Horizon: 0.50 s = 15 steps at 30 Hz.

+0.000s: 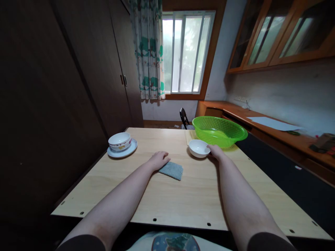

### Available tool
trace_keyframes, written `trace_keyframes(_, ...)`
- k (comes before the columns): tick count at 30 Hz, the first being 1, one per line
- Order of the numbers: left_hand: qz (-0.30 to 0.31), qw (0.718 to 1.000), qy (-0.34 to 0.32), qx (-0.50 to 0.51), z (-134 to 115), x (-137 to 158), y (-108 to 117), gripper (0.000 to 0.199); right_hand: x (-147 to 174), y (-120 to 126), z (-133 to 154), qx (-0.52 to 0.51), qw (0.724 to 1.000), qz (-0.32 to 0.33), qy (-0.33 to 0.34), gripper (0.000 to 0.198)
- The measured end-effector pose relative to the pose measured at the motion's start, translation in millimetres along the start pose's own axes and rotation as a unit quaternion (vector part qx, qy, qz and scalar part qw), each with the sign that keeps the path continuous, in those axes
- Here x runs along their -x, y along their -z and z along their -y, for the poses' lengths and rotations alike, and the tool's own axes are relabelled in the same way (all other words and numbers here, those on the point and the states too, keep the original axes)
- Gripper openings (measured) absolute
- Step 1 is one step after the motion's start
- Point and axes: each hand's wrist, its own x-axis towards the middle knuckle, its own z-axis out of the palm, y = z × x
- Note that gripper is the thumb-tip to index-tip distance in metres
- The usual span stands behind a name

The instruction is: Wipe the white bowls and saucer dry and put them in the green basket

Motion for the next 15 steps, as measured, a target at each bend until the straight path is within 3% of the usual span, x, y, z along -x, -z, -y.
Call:
trace_keyframes(6, 0.002, 1.0, -0.001, -0.014, 0.4, -0.2, -1.3, 0.043, 1.3, -0.1, 5.6, 0.062, 0.998, -0.025, 0.009, 0.021)
trace_keyframes(9, 0.005, 1.0, 0.003, -0.019, -0.2, -0.6, -1.3, 0.043, 2.9, 6.5, 15.8, 0.129, 0.987, -0.086, 0.051, 0.031)
trace_keyframes(13, 0.004, 1.0, 0.003, -0.017, -1.0, -1.0, -2.3, 0.043, 22.3, -1.2, 37.8, 0.289, 0.914, -0.245, 0.145, 0.041)
trace_keyframes(15, -0.001, 1.0, -0.001, -0.005, -1.0, -1.4, -3.0, 0.042, 41.7, -23.2, 49.6, 0.345, 0.882, -0.229, 0.225, 0.036)
